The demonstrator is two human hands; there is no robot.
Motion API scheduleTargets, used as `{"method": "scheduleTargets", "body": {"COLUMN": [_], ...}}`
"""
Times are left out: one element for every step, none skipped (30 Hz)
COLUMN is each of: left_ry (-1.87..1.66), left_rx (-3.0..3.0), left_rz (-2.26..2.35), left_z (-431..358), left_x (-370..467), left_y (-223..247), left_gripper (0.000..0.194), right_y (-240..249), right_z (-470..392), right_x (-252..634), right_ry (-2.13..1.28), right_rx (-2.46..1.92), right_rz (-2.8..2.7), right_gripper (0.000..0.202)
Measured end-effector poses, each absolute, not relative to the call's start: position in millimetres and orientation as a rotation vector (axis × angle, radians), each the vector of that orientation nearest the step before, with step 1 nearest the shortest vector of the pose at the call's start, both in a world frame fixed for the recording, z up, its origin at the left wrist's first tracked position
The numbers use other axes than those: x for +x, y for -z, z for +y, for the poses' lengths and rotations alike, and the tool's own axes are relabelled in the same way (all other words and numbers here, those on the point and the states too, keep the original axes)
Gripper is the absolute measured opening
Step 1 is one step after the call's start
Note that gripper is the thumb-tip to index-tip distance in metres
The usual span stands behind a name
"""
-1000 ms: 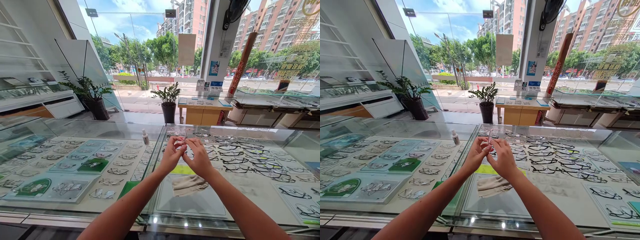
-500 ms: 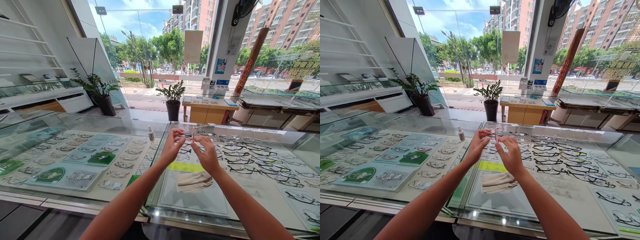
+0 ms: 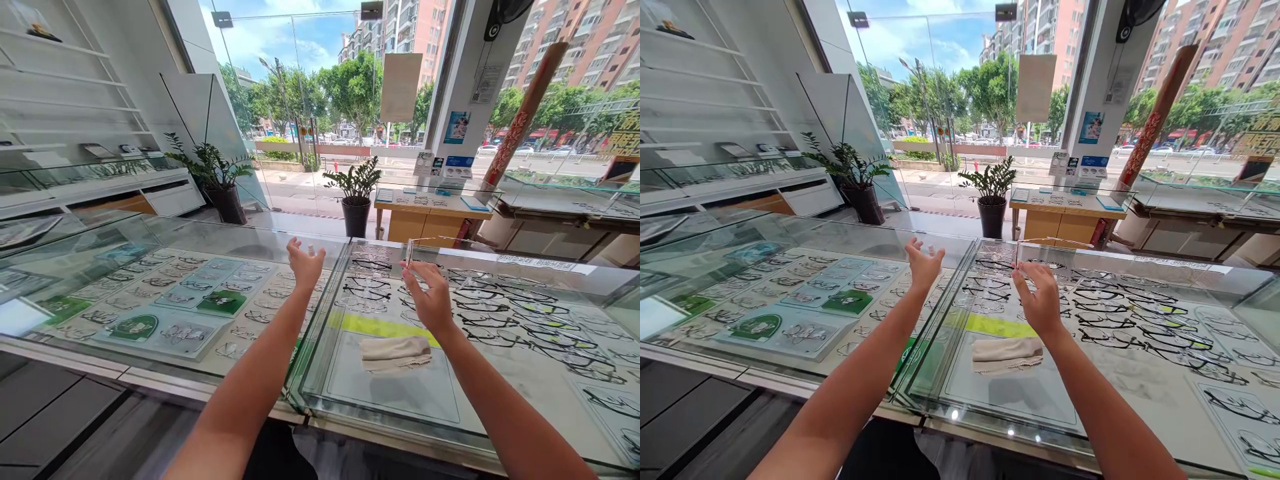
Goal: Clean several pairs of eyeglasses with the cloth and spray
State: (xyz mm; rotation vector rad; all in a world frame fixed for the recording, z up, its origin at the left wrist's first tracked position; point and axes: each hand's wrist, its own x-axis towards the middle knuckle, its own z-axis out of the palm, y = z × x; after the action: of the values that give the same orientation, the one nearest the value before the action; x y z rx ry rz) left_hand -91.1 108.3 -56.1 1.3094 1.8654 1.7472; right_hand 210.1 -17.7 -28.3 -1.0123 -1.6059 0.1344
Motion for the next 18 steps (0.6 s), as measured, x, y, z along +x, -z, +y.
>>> {"method": "scheduleTargets", "body": {"left_ry": [-1.686, -1.636, -1.599, -1.569, -1.547, -1.536, -1.537, -1.547, -1.561, -1.575, -1.581, -1.571, -1.548, -1.508, -1.451, -1.392, -1.298, -1.136], "left_rx": [1.286, 1.268, 1.255, 1.243, 1.234, 1.229, 1.227, 1.229, 1.236, 1.244, 1.257, 1.271, 1.28, 1.283, 1.29, 1.294, 1.288, 1.218], "left_rz": [1.844, 1.826, 1.812, 1.798, 1.783, 1.763, 1.736, 1.699, 1.65, 1.586, 1.507, 1.416, 1.32, 1.231, 1.14, 1.061, 0.951, 0.751], "left_z": [113, 116, 119, 120, 121, 120, 119, 117, 115, 111, 107, 101, 94, 86, 77, 67, 57, 47], "left_x": [-95, -97, -100, -102, -102, -103, -102, -99, -96, -91, -85, -77, -69, -60, -52, -43, -36, -30], "left_y": [62, 68, 72, 76, 78, 78, 77, 74, 69, 64, 57, 50, 42, 34, 27, 21, 15, 10], "left_gripper": [0.078, 0.073, 0.065, 0.055, 0.044, 0.035, 0.027, 0.023, 0.022, 0.022, 0.024, 0.028, 0.031, 0.036, 0.04, 0.046, 0.055, 0.065], "right_y": [29, 29, 29, 29, 29, 29, 28, 27, 27, 26, 25, 24, 22, 21, 20, 19, 18, 17], "right_z": [-17, -17, -17, -17, -17, -17, -17, -17, -17, -17, -17, -18, -18, -19, -20, -21, -22, -23], "right_x": [210, 211, 211, 211, 211, 211, 211, 211, 211, 211, 211, 211, 211, 211, 210, 209, 208, 207], "right_ry": [-0.132, -0.131, -0.132, -0.133, -0.135, -0.138, -0.141, -0.147, -0.157, -0.171, -0.191, -0.216, -0.247, -0.286, -0.334, -0.392, -0.455, -0.521], "right_rx": [-1.011, -1.009, -1.009, -1.009, -1.008, -1.008, -1.008, -1.009, -1.012, -1.015, -1.018, -1.02, -1.024, -1.027, -1.03, -1.032, -1.03, -1.025], "right_rz": [-1.607, -1.605, -1.601, -1.597, -1.592, -1.588, -1.585, -1.583, -1.58, -1.577, -1.571, -1.562, -1.551, -1.54, -1.534, -1.532, -1.534, -1.54], "right_gripper": [0.025, 0.026, 0.026, 0.026, 0.026, 0.026, 0.026, 0.026, 0.026, 0.026, 0.026, 0.026, 0.027, 0.027, 0.027, 0.028, 0.029, 0.031]}}
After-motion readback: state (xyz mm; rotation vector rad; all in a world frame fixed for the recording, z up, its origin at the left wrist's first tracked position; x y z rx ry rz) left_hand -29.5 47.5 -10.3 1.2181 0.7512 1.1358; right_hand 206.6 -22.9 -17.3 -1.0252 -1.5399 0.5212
